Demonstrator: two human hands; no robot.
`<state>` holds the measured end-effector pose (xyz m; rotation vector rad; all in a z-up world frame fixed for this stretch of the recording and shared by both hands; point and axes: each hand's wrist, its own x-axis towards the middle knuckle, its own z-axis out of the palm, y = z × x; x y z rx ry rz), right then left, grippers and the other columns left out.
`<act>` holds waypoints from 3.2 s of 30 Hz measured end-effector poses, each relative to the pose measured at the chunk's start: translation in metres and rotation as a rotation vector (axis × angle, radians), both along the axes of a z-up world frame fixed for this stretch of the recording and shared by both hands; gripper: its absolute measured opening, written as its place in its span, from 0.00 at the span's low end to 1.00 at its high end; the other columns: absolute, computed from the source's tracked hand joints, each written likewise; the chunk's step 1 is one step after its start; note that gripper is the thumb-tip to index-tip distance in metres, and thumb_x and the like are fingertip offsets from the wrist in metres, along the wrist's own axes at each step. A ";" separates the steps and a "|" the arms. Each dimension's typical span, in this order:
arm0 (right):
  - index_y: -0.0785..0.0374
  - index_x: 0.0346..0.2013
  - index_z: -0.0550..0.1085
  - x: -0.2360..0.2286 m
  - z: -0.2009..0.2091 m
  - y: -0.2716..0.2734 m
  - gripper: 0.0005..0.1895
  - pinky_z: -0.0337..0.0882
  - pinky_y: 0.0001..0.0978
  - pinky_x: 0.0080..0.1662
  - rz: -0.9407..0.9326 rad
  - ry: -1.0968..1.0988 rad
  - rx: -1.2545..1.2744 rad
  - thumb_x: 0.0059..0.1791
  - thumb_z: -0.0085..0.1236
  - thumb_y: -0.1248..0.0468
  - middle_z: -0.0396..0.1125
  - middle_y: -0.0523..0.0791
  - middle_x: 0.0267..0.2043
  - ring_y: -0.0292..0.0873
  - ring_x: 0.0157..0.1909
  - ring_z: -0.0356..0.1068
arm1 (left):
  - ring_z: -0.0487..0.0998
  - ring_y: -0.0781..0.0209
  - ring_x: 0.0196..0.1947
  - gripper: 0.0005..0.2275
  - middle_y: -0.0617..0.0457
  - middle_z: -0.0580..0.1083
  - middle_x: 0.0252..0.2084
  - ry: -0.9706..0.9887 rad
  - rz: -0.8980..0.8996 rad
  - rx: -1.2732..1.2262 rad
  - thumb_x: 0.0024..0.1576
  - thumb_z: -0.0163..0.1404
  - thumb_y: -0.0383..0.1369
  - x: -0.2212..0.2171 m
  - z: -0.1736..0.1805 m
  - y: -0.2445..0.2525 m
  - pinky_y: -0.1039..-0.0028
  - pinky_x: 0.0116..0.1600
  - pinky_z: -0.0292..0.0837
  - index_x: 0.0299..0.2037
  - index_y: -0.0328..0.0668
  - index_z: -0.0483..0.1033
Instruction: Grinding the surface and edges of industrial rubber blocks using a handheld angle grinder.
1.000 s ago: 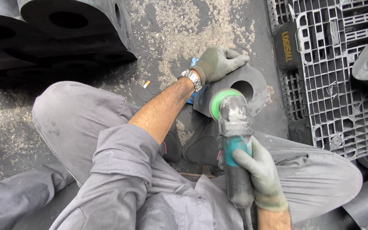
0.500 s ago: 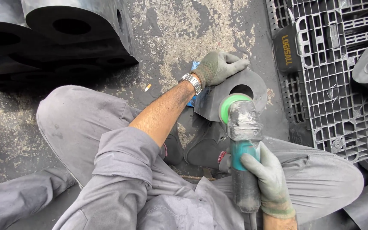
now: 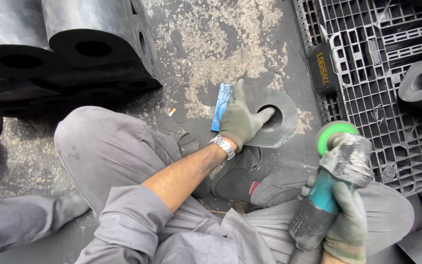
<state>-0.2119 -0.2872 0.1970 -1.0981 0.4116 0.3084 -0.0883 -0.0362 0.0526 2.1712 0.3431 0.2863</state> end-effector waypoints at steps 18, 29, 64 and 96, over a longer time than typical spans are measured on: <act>0.71 0.47 0.74 0.026 0.004 0.036 0.21 0.76 0.38 0.38 0.348 0.336 -0.381 0.48 0.56 0.56 0.75 0.51 0.36 0.45 0.34 0.76 | 0.83 0.49 0.42 0.43 0.45 0.81 0.41 0.224 -0.657 -0.178 0.35 0.62 0.41 0.059 0.023 0.056 0.63 0.51 0.76 0.69 0.60 0.63; 0.69 0.47 0.74 0.019 0.011 0.057 0.20 0.76 0.38 0.39 0.361 0.440 -0.402 0.46 0.58 0.58 0.75 0.51 0.36 0.45 0.34 0.75 | 0.83 0.50 0.39 0.43 0.42 0.80 0.35 0.356 -0.693 -0.176 0.39 0.62 0.44 0.057 0.033 0.058 0.63 0.50 0.77 0.71 0.60 0.60; 0.74 0.46 0.73 0.027 0.006 0.087 0.21 0.75 0.37 0.37 0.490 0.368 -0.413 0.48 0.57 0.57 0.74 0.52 0.34 0.44 0.33 0.75 | 0.75 0.56 0.63 0.29 0.54 0.75 0.63 0.334 -0.680 -0.420 0.58 0.43 0.58 0.062 0.001 0.057 0.66 0.67 0.67 0.69 0.67 0.64; 0.69 0.56 0.69 0.007 0.006 0.034 0.23 0.77 0.39 0.41 0.101 0.178 -0.249 0.54 0.54 0.54 0.72 0.52 0.42 0.46 0.38 0.75 | 0.85 0.54 0.46 0.26 0.50 0.84 0.50 0.538 -0.447 -0.061 0.53 0.50 0.58 0.036 0.054 0.043 0.65 0.54 0.77 0.59 0.61 0.80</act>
